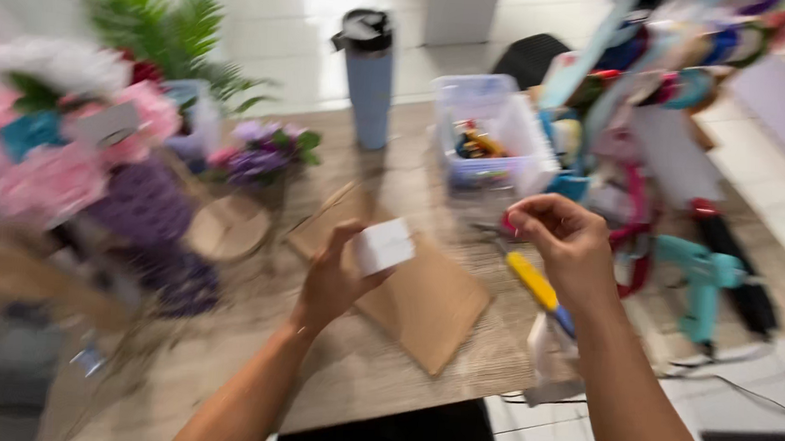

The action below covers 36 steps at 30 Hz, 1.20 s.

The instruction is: The person measures and cuts a white foam block into smaller pieces using a ruler and a utility knife. They then trim the edges of the foam pieces and handle a small white strip of material.

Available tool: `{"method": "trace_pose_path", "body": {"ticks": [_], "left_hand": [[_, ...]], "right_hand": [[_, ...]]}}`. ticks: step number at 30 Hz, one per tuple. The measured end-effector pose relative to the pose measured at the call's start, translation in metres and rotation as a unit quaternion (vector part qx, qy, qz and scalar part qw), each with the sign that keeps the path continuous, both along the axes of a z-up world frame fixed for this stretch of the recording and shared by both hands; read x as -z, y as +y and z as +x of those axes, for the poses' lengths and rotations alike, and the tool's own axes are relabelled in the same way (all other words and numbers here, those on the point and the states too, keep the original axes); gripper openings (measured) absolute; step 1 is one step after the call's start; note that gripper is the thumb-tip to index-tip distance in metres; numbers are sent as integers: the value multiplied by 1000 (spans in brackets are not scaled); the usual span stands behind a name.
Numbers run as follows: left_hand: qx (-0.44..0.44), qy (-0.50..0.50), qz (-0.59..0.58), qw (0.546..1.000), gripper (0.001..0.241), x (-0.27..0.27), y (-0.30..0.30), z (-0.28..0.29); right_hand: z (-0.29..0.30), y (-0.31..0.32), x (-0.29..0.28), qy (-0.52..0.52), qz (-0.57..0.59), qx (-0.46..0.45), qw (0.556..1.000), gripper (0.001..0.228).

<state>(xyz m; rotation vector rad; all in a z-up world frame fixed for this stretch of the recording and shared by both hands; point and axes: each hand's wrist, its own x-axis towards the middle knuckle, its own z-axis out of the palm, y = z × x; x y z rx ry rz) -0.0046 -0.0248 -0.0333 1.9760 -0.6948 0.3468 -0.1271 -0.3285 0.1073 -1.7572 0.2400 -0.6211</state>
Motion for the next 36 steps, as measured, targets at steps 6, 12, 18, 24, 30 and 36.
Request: {"method": "trace_pose_path", "body": {"ticks": [6,12,18,24,30,36], "left_hand": [[68,-21,-84,994,76,-43,13,-5],[60,-70,-90,992,77,-32,18,11],[54,-77,-80,992,73,-44,22,7],[47,-79,-85,992,72,-41,22,8],[51,-92,-87,991,71,-50,23,4],[29,-129,-66,989,69,-42,24,9]], "right_hand": [[30,102,37,-17,173,-167,970,19],[51,140,47,-28,262,-162,951,57],[60,139,70,-17,277,-149,949,37],[55,139,66,-34,268,-135,953,34],[55,145,58,-64,239,-153,957,33],[62,144,70,-41,228,-151,961,36]]}}
